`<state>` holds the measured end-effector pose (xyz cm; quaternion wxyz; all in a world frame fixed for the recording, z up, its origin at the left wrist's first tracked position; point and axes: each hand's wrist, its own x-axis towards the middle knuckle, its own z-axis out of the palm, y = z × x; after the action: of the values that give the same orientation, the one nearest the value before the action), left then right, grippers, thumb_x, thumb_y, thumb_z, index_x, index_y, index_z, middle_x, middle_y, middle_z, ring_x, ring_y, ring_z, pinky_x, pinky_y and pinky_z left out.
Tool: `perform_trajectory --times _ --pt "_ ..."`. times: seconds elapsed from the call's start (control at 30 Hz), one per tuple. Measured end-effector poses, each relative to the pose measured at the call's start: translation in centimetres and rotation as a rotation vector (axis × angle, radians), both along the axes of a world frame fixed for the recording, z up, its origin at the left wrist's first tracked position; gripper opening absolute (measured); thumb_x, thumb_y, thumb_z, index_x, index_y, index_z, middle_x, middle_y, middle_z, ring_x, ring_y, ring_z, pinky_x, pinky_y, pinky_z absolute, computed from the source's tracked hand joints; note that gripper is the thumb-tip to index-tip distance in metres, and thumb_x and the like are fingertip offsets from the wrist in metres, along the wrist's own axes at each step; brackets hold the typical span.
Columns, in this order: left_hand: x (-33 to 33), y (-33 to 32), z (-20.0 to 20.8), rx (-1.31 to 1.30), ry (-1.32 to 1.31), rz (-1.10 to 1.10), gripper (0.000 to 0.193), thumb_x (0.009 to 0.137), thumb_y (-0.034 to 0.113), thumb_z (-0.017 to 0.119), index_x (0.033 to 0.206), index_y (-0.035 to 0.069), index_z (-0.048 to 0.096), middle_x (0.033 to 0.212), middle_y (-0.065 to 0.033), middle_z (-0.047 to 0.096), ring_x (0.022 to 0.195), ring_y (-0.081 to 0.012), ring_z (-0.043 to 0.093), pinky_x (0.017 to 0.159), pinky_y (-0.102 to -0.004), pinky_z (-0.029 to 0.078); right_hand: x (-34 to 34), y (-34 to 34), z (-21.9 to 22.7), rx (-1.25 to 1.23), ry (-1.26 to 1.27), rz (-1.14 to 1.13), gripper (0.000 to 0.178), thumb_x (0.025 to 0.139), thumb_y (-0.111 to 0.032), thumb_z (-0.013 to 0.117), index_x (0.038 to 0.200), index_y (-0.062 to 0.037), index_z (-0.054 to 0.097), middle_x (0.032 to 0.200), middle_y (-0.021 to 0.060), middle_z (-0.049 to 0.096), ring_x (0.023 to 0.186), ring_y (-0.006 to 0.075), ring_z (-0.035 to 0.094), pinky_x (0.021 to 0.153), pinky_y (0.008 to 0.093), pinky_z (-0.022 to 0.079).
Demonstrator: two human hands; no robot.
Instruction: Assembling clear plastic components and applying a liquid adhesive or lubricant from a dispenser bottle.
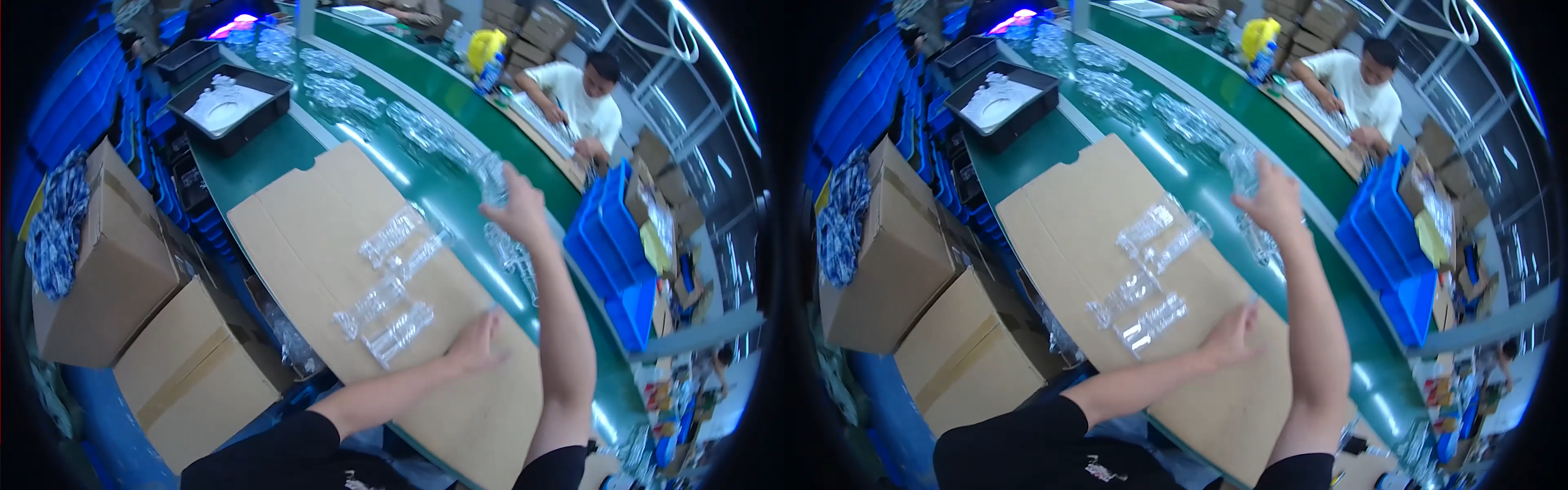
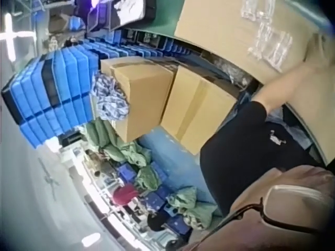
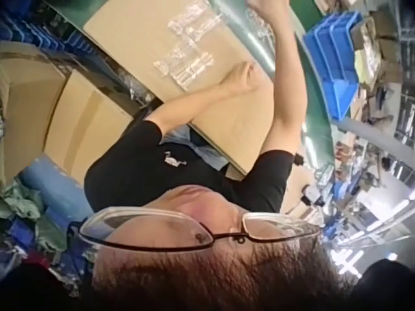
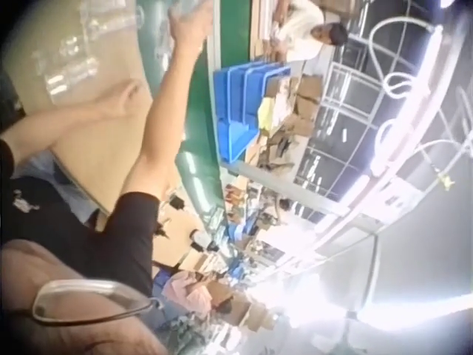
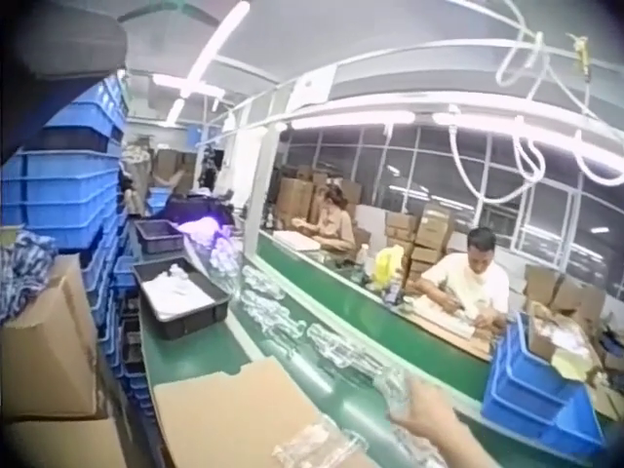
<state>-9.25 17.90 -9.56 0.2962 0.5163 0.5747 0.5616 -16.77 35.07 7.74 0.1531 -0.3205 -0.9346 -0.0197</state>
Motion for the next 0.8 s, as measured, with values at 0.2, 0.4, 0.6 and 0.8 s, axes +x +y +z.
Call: perform_trajectory --times 0.2,0.4,0.6,0.8 --pt "2.1 0.2 -1.3 0.122 0.199 -0.006 0.036 0.078 0.017 0.062 0.109 0.006 0.048 0.083 -0.0149 0.063 0.075 -0.0331 0.06 0.072 -0.0424 0.044 -9.4 5.8 -9.0 -0.054 -0.327 -0.017 0.083 0.07 -0.032 0.076 0.14 -0.0045 0.04 0.115 0.0181 0.06 0.102 0.033 0.058 0.097 0.043 0.04" --pt "1.8 0.0 0.0 -0.011 0.164 -0.126 0.029 0.078 0.013 0.062 0.103 0.003 0.052 0.075 -0.014 0.064 0.072 -0.033 0.061 0.076 -0.0412 0.045 -11.2 6.8 -12.7 -0.044 -0.426 0.002 0.074 0.073 -0.033 0.075 0.135 -0.0048 0.045 0.113 0.0167 0.06 0.103 0.0316 0.057 0.094 0.0403 0.042" --pt "1.0 0.1 -0.3 0.028 0.242 -0.038 0.012 0.076 0.009 0.061 0.086 0.005 0.059 0.076 -0.0128 0.066 0.074 -0.0321 0.061 0.076 -0.0407 0.045 -6.0 0.7 -9.1 -0.261 0.237 0.041 0.038 0.081 -0.029 0.068 0.107 -0.0013 0.061 0.097 0.0143 0.065 0.087 0.0265 0.061 0.078 0.0339 0.048" --pt "0.3 -0.8 0.5 0.032 0.024 -0.093 0.005 0.073 0.009 0.061 0.077 0.006 0.064 0.079 -0.0134 0.067 0.074 -0.0344 0.061 0.072 -0.0426 0.045 0.8 -4.6 -8.1 -0.563 0.168 -0.011 0.022 0.086 -0.02 0.064 0.086 0.0025 0.065 0.076 0.0101 0.065 0.065 0.02 0.056 0.063 0.0308 0.047"
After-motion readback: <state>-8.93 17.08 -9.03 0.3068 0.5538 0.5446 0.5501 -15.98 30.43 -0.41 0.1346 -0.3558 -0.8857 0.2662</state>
